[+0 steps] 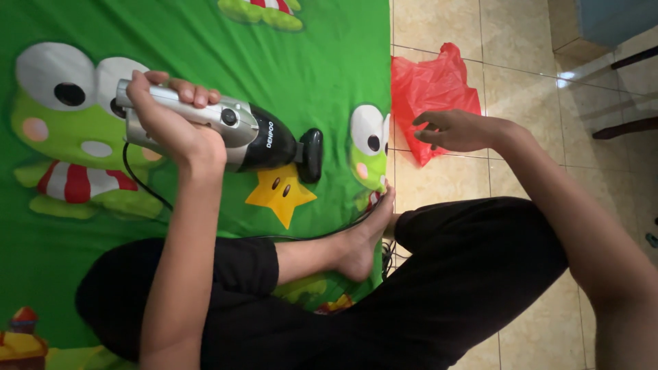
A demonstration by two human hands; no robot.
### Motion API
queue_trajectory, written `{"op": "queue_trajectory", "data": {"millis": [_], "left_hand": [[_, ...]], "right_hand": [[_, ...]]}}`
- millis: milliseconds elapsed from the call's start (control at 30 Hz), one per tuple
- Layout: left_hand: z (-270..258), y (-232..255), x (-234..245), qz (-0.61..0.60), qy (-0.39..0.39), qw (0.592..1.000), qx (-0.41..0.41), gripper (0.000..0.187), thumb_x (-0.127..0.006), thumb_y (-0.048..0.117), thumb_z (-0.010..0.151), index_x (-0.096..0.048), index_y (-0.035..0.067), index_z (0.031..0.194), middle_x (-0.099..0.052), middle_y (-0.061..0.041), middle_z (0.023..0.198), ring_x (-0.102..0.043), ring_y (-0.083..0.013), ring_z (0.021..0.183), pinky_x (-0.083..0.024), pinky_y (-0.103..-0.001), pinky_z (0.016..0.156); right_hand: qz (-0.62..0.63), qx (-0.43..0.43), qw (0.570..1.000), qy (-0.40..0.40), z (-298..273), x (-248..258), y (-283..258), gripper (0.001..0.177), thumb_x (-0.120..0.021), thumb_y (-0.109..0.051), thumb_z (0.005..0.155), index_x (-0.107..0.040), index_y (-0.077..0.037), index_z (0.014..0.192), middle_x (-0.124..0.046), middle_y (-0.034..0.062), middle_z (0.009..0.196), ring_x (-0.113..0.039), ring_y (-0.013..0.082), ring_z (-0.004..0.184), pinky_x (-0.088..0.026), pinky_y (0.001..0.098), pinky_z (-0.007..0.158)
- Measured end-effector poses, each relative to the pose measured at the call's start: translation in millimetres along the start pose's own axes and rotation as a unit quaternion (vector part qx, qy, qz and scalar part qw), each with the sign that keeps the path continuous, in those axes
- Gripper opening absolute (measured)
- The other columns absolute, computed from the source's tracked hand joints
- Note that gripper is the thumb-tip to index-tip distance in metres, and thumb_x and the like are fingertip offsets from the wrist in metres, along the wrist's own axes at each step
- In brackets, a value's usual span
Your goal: Cleaning a bed surface using a handheld vacuum cleaner.
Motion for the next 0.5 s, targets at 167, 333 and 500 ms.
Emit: {"op": "queue_trajectory", "data": {"millis": [167,333,500], "left_hand": [[-5.6,-7.9,-4.0,-0.011,0.002,1.0,0.011,0.028,-0.055,0.036,0.101,-0.052,0.009,0.099,-0.045,-0.004,0.067,-0.043,-0.0183,0.062,-0.047,-0.042,0.071],[-11.1,-11.1,-5.7,-0.007,0.0,1.0,0.007,0.028,-0.055,0.037,0.101,-0.052,0.009,0.098,-0.045,-0.004,0.067,-0.044,-0.0182,0.061,-0.049,-0.043,0.072],[-19.5,-16.3,-12.6,-0.007,-0.013,1.0,0.002,0.028,-0.056,0.038,0.102,-0.052,0.01,0.1,-0.045,-0.003,0.068,-0.044,-0.0178,0.062,-0.047,-0.042,0.074]], "right_hand": [[0.011,0.0,1.0,0.003,-2.7,-0.6,0.9,0.063,-0.05,-0.049,0.098,-0.047,-0.013,0.15,-0.068,0.0146,0.133,-0.07,0.0264,0.117,-0.052,0.0443,0.1],[0.004,-0.007,1.0,0.0,-2.5,-1.0,2.1,0.063,-0.05,-0.049,0.098,-0.047,-0.014,0.15,-0.07,0.0144,0.131,-0.07,0.0263,0.117,-0.053,0.0447,0.1],[-0.001,-0.005,1.0,0.001,-6.1,0.6,-3.0,0.063,-0.049,-0.05,0.098,-0.048,-0.015,0.15,-0.07,0.0137,0.131,-0.07,0.0259,0.118,-0.052,0.0446,0.101]]}}
Point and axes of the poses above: each hand's wrist, its own z-axis towards the middle knuckle, its own x-axis out of the back of the hand, y = z × x, the point moved 5 cm from there along z, towards the middle knuckle
